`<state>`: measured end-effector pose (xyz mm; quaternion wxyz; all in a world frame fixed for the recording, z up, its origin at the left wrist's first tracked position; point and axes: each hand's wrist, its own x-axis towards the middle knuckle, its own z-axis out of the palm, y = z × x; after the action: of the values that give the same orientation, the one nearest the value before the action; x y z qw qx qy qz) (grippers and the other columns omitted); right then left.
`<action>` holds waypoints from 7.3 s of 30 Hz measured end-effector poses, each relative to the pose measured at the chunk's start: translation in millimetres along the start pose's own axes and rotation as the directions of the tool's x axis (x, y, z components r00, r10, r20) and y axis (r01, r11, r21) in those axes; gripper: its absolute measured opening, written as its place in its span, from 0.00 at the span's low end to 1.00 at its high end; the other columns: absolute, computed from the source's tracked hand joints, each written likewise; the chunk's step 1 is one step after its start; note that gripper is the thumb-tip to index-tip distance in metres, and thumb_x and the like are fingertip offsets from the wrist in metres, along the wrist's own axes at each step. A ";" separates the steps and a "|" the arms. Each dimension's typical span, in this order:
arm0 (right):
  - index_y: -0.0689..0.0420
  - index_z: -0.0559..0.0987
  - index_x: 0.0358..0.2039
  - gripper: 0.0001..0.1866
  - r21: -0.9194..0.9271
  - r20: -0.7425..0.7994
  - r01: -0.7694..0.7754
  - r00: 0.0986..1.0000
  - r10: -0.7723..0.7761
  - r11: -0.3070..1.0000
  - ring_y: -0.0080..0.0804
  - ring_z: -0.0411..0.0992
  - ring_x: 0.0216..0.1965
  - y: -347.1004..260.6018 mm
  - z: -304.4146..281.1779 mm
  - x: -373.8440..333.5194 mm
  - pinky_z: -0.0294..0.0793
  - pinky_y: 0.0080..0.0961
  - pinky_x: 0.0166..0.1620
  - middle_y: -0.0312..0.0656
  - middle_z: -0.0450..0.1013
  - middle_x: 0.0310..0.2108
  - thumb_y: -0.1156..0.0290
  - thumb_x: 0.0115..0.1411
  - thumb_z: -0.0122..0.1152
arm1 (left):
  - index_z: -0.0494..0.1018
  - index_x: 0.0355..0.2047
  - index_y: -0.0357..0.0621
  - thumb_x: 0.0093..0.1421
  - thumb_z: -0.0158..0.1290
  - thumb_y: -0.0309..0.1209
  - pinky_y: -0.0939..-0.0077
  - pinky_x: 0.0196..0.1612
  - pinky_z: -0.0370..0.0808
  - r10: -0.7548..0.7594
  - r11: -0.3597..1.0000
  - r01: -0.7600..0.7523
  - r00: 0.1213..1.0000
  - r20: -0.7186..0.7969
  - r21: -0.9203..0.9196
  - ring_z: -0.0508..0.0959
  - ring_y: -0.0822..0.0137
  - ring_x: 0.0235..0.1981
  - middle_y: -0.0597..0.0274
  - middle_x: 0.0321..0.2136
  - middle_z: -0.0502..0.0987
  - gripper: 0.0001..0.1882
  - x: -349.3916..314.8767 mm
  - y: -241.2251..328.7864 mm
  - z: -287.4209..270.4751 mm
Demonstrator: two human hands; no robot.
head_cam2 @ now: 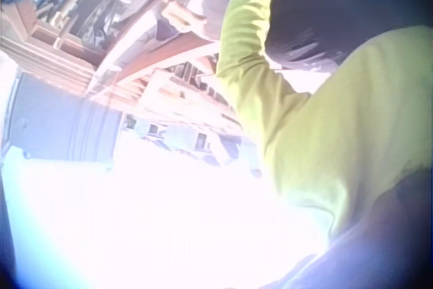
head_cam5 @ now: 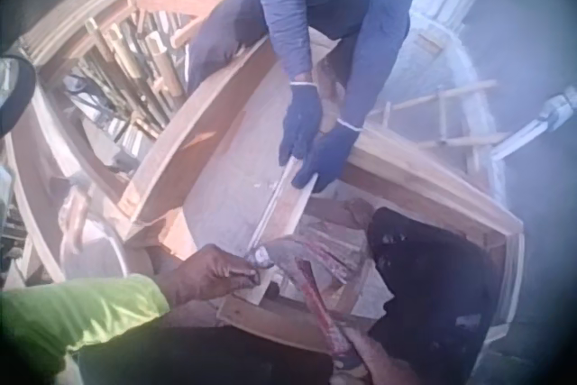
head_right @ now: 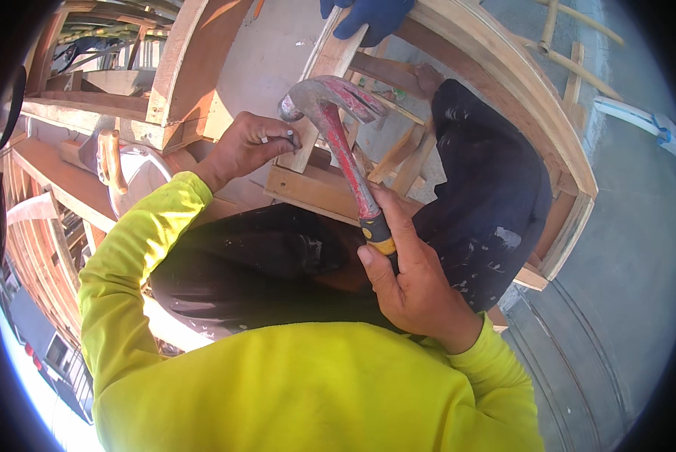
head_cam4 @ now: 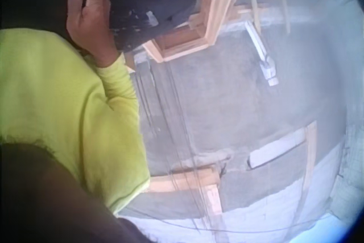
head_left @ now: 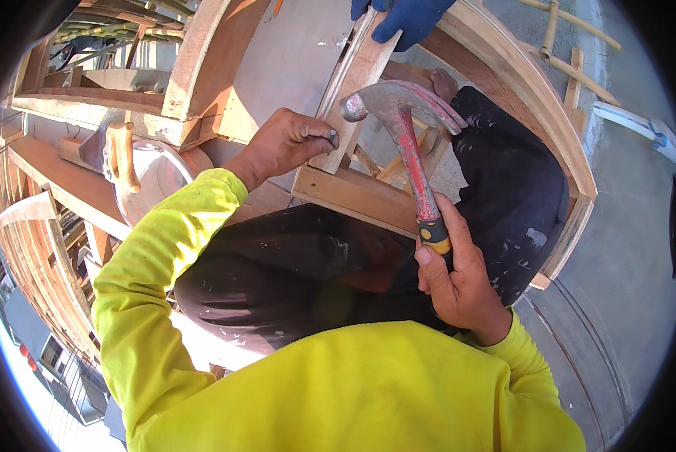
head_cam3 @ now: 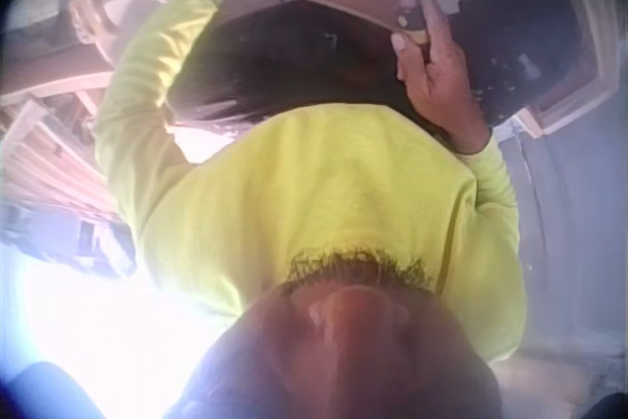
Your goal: The person assembles a wooden structure by positioning planks and hammering nails into place. They repeatedly retrieve nails from a bucket and secure joints with a hammer while another person assists by holding pieces.
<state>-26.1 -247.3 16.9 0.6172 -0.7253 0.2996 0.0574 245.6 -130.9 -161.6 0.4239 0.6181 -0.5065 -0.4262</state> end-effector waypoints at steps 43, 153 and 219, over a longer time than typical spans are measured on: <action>0.59 0.56 0.72 0.32 -0.067 -0.124 0.103 0.986 -0.111 0.992 0.44 0.74 0.39 11.9 -12.0 22.6 0.72 0.31 0.42 0.53 0.74 0.38 0.74 0.70 0.51 | 0.82 0.37 0.37 0.58 0.62 0.22 0.74 0.38 0.79 0.041 0.977 0.011 0.971 -0.234 0.215 0.84 0.65 0.31 0.56 0.30 0.84 0.06 -6.9 1.8 37.4; 0.57 0.59 0.72 0.29 0.114 -0.011 -0.158 0.987 0.160 0.981 0.17 0.66 0.20 57.2 5.0 12.4 0.69 0.19 0.25 0.33 0.67 0.23 0.67 0.74 0.49 | 0.77 0.45 0.16 0.64 0.33 0.33 0.61 0.54 0.77 -0.447 0.848 -0.156 0.303 -0.841 -0.507 0.82 0.49 0.45 0.32 0.42 0.81 0.29 -41.4 -24.7 134.8; 0.58 0.63 0.64 0.26 0.191 -0.304 0.231 0.938 -0.166 0.954 0.27 0.67 0.21 39.6 29.0 11.4 0.72 0.24 0.28 0.42 0.70 0.29 0.60 0.72 0.53 | 0.63 0.67 0.38 0.65 0.32 0.38 0.57 0.65 0.62 -0.541 0.793 -0.263 0.113 -0.833 -0.550 0.71 0.52 0.62 0.43 0.59 0.73 0.32 -34.9 -10.0 134.8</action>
<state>-28.5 -226.8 -29.1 0.6480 -0.6782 0.3148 -0.1446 115.1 -107.5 -205.2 0.7671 0.6234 0.1276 -0.0813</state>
